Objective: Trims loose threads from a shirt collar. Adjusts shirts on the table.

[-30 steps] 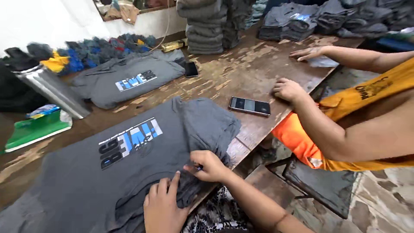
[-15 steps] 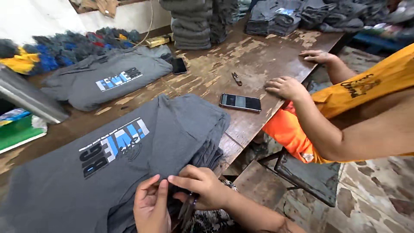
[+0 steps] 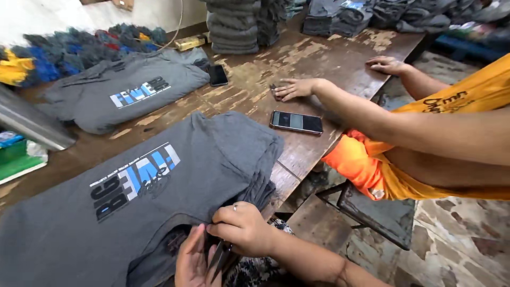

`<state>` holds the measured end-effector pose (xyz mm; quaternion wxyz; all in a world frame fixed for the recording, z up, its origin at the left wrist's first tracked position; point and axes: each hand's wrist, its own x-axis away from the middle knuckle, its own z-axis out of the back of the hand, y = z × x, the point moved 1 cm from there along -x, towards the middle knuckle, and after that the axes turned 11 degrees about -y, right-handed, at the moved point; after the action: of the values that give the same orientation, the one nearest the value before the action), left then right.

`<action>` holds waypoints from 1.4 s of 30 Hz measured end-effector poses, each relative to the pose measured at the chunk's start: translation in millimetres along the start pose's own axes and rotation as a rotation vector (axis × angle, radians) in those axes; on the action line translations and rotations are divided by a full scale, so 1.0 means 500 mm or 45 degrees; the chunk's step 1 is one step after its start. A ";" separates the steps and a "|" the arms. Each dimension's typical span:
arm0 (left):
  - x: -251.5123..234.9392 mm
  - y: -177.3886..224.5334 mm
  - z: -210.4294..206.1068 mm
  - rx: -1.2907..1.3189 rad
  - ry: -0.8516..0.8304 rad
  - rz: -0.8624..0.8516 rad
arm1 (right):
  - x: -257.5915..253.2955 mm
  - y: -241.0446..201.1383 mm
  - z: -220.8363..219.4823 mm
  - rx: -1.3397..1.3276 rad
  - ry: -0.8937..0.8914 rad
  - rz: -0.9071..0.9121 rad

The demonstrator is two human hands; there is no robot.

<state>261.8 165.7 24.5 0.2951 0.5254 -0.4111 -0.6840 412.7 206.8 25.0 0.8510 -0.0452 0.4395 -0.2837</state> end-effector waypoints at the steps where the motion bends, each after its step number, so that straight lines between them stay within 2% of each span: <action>1: 0.000 -0.003 -0.001 -0.080 0.010 -0.009 | 0.000 -0.005 0.004 -0.042 -0.003 0.010; 4: 0.003 -0.013 -0.003 -0.326 0.113 -0.018 | 0.004 -0.022 0.018 -0.171 -0.028 0.037; 9: -0.002 -0.029 -0.006 -0.508 0.246 -0.216 | 0.009 -0.023 0.032 -0.410 -0.072 0.052; 11: -0.004 -0.029 -0.009 -0.491 0.310 -0.227 | 0.014 -0.018 0.035 -0.488 -0.057 -0.045; 14: -0.004 -0.024 -0.010 -0.370 0.408 -0.169 | 0.022 0.004 0.037 -0.375 -0.100 -0.304; 17: -0.005 -0.020 -0.006 -0.155 0.467 -0.140 | 0.031 0.023 0.043 -0.295 -0.251 -0.341; 21: 0.004 -0.024 0.007 0.064 0.389 -0.159 | 0.039 0.027 0.040 -0.040 -0.305 -0.225; 27: 0.008 -0.027 0.006 0.093 0.309 -0.198 | 0.027 0.020 0.031 0.115 -0.273 -0.133; 32: 0.015 -0.021 0.007 0.164 0.248 -0.146 | 0.026 0.019 0.031 0.089 -0.266 -0.140; 34: 0.022 -0.010 0.014 0.175 0.146 -0.060 | 0.026 0.016 0.043 -0.124 -0.217 -0.226; 36: 0.029 0.012 0.012 -0.016 0.002 0.002 | 0.016 0.012 0.053 -0.450 -0.147 -0.315; 38: 0.034 0.041 -0.006 -0.568 -0.166 0.041 | -0.005 0.005 0.056 -0.636 -0.192 -0.430; 40: 0.041 0.058 -0.029 -1.029 -0.325 0.029 | -0.024 0.008 0.047 -0.619 -0.450 -0.552; 42: 0.047 0.053 -0.035 -1.189 -0.360 -0.003 | -0.033 0.028 0.036 -0.580 -0.701 -0.574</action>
<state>271.4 129.0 34.4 0.4400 0.2392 -0.0957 -0.8603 425.2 224.3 43.4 0.8215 -0.4015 0.2263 -0.3356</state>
